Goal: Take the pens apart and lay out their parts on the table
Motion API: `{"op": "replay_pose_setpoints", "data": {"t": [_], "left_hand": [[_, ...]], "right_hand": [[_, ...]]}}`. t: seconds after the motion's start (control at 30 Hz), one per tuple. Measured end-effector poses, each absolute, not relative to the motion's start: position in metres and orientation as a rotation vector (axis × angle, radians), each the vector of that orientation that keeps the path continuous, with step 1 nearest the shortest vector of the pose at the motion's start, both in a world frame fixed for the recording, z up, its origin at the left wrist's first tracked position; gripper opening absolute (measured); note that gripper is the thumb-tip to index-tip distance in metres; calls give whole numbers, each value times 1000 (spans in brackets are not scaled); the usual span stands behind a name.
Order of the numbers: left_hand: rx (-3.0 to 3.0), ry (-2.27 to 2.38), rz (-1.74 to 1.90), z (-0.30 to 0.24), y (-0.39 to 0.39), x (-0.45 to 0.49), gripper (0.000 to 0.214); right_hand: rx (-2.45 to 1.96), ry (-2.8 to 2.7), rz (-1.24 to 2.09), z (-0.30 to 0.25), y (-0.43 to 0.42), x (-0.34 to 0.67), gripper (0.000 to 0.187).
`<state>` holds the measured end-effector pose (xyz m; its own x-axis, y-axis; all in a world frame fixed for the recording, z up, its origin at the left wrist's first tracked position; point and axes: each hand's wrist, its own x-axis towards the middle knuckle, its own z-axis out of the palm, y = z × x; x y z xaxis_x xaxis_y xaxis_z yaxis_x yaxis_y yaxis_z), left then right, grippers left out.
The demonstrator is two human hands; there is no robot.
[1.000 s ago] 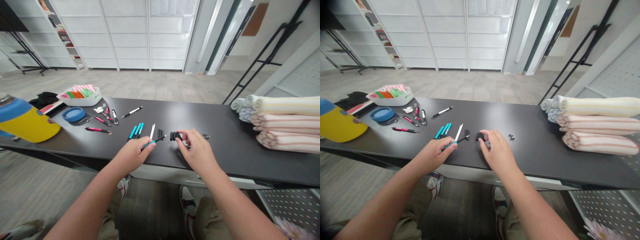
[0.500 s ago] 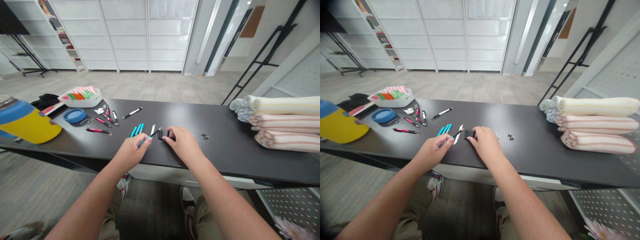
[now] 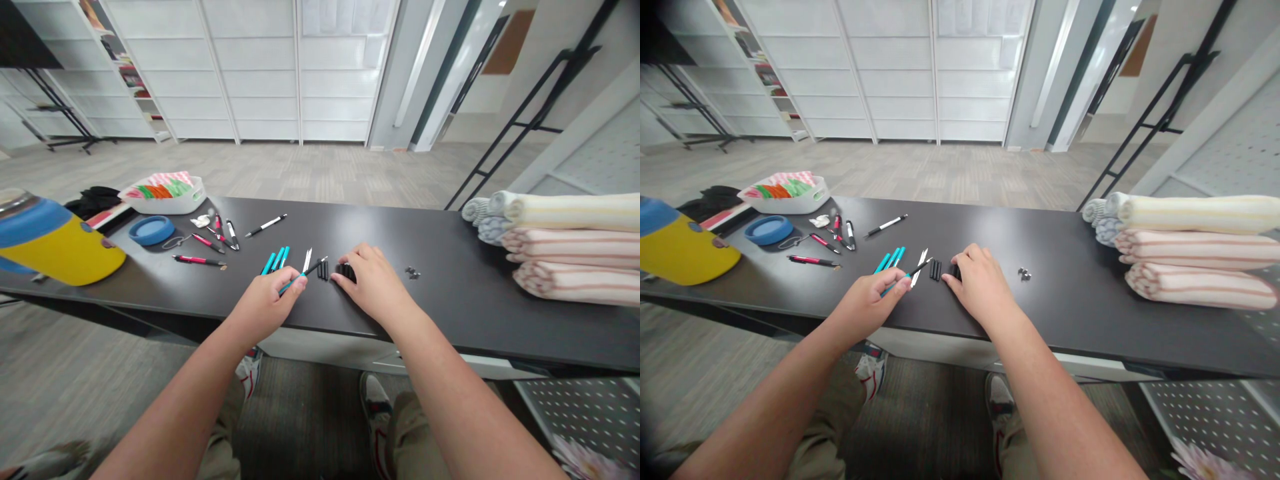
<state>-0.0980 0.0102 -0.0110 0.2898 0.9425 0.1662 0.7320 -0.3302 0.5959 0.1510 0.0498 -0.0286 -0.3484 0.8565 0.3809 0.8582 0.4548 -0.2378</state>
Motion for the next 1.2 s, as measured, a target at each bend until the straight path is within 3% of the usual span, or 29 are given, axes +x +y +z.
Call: {"op": "replay_pose_setpoints", "data": {"t": [0.53,0.73,1.2], "left_hand": [[2269,1449,660,-14,9,-97,34],[2713,1250,611,-23,5,-97,20],[3223,1102,764,-23,-7,-66,17]], "right_hand": [[-1267,-2193,35,-20,32,152,29],[-1147,-2216,281,-11,6,155,27],[-1095,-2356,567,-20,-8,179,26]]}}
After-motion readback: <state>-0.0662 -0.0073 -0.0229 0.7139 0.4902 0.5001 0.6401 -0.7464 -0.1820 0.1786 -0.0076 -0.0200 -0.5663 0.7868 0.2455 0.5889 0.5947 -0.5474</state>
